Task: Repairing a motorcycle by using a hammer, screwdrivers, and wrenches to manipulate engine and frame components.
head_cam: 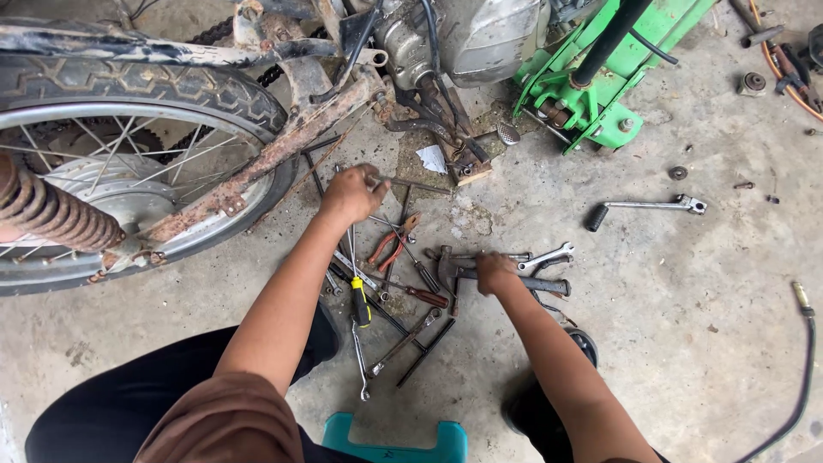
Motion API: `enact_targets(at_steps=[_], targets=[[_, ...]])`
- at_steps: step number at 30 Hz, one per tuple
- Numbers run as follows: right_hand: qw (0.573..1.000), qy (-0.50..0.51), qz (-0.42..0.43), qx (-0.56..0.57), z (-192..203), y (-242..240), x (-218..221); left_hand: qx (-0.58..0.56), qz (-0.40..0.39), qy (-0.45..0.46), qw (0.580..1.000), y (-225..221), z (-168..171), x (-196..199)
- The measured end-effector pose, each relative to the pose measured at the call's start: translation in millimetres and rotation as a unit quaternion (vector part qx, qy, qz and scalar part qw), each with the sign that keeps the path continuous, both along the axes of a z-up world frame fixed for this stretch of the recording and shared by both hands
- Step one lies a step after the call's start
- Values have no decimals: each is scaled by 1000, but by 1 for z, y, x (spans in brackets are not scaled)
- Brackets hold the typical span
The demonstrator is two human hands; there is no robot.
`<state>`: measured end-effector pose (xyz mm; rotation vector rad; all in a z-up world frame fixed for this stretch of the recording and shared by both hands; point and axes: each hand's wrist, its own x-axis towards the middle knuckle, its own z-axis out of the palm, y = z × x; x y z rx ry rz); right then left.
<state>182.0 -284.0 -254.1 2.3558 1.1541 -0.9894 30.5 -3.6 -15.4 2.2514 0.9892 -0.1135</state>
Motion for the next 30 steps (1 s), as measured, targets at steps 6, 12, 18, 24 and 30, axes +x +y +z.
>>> enact_targets(at_steps=[6, 12, 18, 24, 30], targets=[[976, 122, 11, 180, 61, -41, -12, 21, 99, -204, 974, 44, -74, 28], [996, 22, -11, 87, 131, -25, 1, -47, 185, -363, 912, 41, -81, 57], [930, 112, -184, 297, 189, 12, -5, -117, 211, -352, 904, 42, -136, 49], [770, 139, -259, 566, 192, 100, -38, -106, 224, -351, 903, 54, -147, 26], [697, 134, -329, 623, 199, 152, -16, 45, 115, -382, 916, -4, 48, 26]])
